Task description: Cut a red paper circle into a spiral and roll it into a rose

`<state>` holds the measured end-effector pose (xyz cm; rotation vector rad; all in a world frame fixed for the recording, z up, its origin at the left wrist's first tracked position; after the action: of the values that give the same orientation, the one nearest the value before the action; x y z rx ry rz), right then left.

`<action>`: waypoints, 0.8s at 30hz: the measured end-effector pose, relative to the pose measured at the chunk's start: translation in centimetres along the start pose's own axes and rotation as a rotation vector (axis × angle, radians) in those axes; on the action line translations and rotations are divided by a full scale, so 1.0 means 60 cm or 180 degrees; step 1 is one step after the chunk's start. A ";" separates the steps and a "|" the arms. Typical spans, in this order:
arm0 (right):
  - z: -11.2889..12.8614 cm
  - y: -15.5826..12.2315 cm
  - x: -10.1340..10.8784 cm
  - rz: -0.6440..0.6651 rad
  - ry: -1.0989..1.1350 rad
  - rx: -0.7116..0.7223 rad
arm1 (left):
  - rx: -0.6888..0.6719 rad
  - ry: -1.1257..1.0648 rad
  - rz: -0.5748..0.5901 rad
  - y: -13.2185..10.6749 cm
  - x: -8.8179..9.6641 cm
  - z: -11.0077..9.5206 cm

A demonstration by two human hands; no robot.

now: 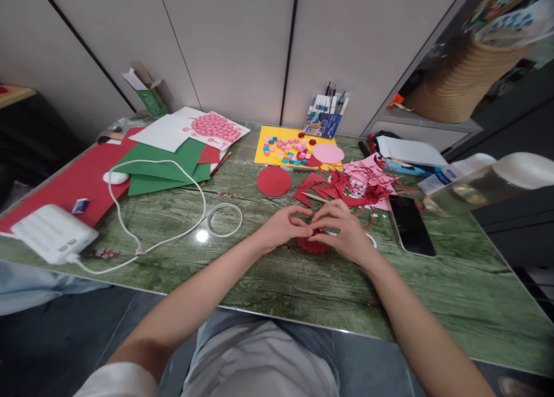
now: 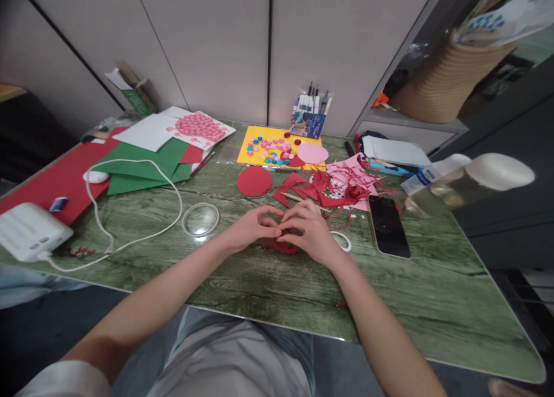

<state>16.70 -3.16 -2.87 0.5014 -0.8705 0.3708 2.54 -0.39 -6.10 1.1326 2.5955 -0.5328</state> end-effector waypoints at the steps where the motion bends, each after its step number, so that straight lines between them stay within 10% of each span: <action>1: 0.000 0.000 -0.001 0.0035 0.0002 0.0010 | 0.0034 0.0085 0.0040 -0.001 0.000 -0.002; 9: 0.005 0.002 -0.006 0.0222 -0.0037 0.0123 | 0.0056 0.0574 0.0314 -0.003 0.004 -0.007; 17: 0.001 -0.002 0.000 -0.0584 -0.0677 -0.0221 | -0.0375 -0.0467 -0.0538 0.004 -0.005 0.015; 24: 0.000 0.000 -0.005 -0.0286 -0.0484 -0.0249 | -0.0130 -0.0558 -0.0462 0.009 0.000 0.022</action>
<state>16.53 -3.16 -3.11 0.4990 -1.0020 0.2174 3.02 -0.63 -7.41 0.8484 2.5353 -0.5793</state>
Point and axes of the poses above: each hand's wrist, its own y-axis towards the middle knuckle, its own x-axis out of the back of the hand, z = x × y, the point moved 4 cm from there along y, towards the middle knuckle, and after that the axes turned 9 degrees about z, right-handed, at the moved point
